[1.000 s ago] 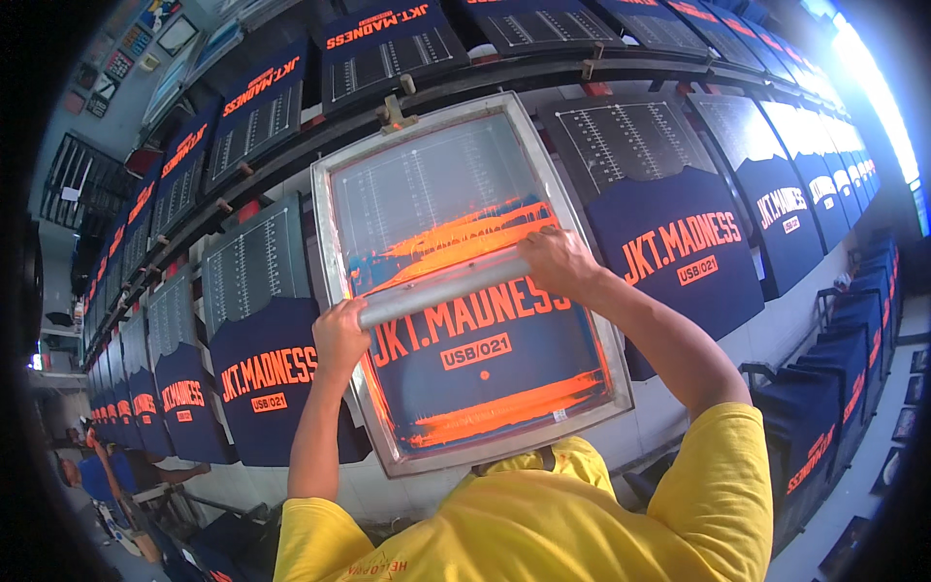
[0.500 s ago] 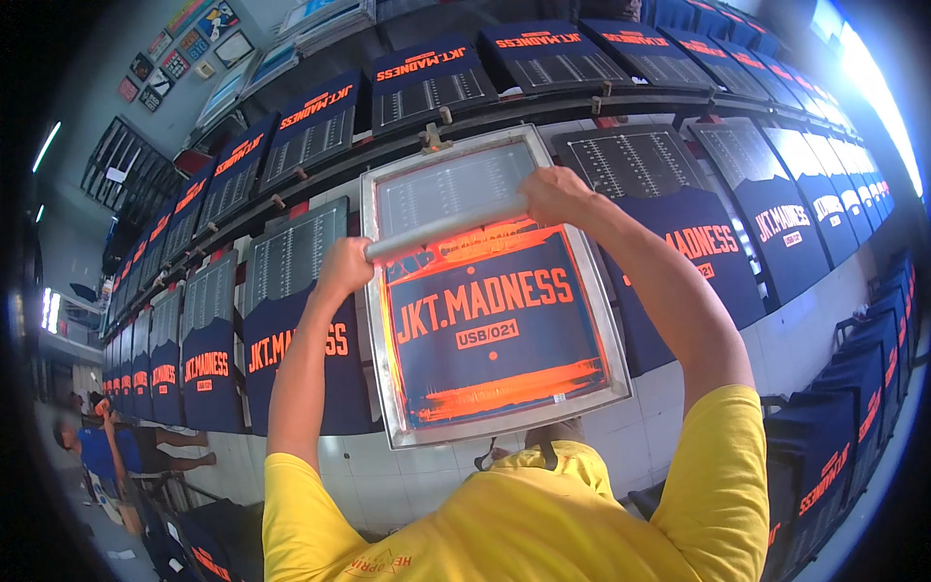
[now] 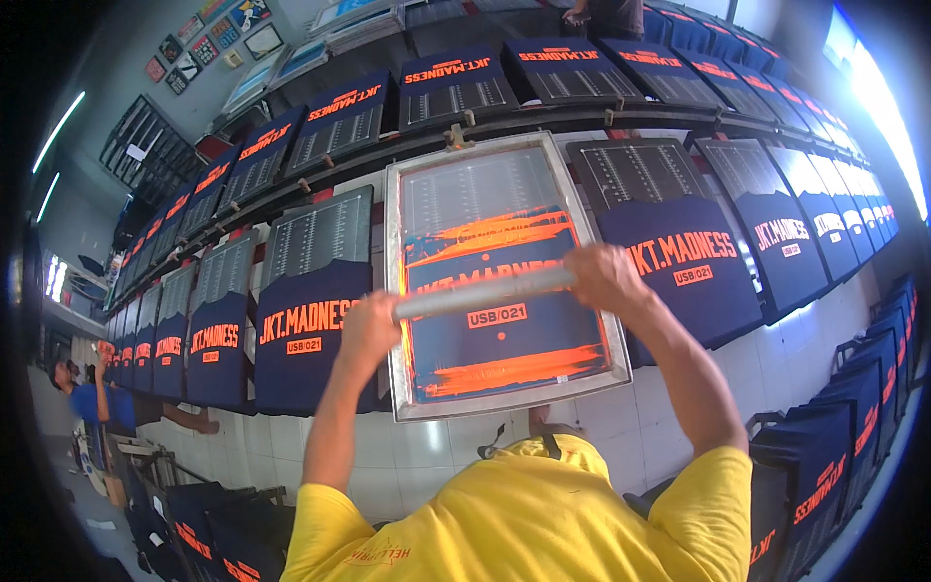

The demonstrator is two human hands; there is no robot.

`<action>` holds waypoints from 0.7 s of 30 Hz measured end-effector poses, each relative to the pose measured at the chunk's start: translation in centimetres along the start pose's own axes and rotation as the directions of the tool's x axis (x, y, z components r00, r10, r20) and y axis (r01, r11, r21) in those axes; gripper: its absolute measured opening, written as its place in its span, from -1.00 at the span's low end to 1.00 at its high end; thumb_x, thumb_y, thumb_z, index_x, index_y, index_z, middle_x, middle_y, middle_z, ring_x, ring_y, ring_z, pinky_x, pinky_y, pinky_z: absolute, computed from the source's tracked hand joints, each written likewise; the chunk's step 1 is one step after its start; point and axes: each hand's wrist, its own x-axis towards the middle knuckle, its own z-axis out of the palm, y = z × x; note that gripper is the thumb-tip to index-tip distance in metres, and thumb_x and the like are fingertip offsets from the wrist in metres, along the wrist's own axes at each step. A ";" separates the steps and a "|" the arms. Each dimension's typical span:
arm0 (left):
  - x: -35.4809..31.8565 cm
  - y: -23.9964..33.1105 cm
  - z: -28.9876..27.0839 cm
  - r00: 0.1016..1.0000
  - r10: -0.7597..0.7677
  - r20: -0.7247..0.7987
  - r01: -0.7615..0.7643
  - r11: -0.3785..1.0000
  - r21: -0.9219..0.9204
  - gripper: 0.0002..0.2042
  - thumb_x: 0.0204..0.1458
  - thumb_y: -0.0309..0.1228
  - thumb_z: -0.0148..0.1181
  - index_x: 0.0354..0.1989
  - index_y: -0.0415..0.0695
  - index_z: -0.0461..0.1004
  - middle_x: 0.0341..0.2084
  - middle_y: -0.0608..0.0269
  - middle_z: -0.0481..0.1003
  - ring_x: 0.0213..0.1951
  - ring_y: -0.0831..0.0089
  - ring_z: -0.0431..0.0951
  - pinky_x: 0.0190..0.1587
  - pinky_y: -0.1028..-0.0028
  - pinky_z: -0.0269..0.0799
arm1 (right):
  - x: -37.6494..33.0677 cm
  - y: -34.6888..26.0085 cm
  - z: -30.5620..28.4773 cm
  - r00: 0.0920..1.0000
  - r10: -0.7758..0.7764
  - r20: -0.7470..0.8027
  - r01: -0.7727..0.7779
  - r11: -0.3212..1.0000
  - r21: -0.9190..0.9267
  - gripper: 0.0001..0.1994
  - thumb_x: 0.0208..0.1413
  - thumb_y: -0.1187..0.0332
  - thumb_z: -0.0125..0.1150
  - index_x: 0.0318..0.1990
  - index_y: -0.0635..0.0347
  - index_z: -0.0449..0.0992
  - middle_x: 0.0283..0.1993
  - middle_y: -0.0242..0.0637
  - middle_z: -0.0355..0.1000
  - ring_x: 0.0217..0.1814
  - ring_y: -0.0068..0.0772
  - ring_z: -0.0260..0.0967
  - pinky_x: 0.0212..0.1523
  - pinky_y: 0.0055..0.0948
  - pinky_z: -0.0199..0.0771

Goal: The person performs screen printing on a series of shirts, using a squeegee to spread orange ink across a mesh screen before lifting the frame.

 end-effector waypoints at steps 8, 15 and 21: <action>-12.2 3.3 6.6 0.996 -0.083 0.012 0.084 0.992 -0.094 -0.70 -0.24 -0.59 0.15 -0.24 -0.13 0.56 -0.19 0.26 0.56 -0.16 0.22 0.57 -0.15 0.28 0.53 | -12.5 -3.7 6.1 0.999 0.039 0.016 -0.040 0.996 0.078 -0.69 -0.42 0.56 0.29 -0.36 0.21 0.48 -0.35 -0.29 0.45 -0.26 -0.22 0.45 -0.26 -0.26 0.52; -15.8 4.7 9.6 0.999 -0.032 -0.013 0.031 0.997 -0.073 -0.61 -0.23 -0.67 0.09 -0.11 -0.24 0.42 -0.03 0.20 0.40 0.10 0.22 0.40 0.02 0.32 0.45 | -15.7 -5.8 6.6 0.998 0.025 0.059 -0.027 0.999 0.031 -0.58 -0.30 0.40 0.38 -0.18 0.26 0.44 -0.03 -0.23 0.35 0.07 -0.17 0.30 0.09 -0.23 0.38; -16.7 6.3 8.1 0.990 -0.058 0.128 0.071 0.992 -0.103 -0.47 -0.19 -0.60 0.13 0.09 -0.27 0.30 0.14 0.03 0.26 0.23 0.00 0.22 0.22 0.21 0.25 | -17.0 -6.5 6.4 0.989 0.078 0.124 -0.093 0.989 0.117 -0.38 -0.28 0.19 0.48 -0.01 0.28 0.42 0.16 -0.14 0.27 0.24 -0.08 0.19 0.18 -0.15 0.30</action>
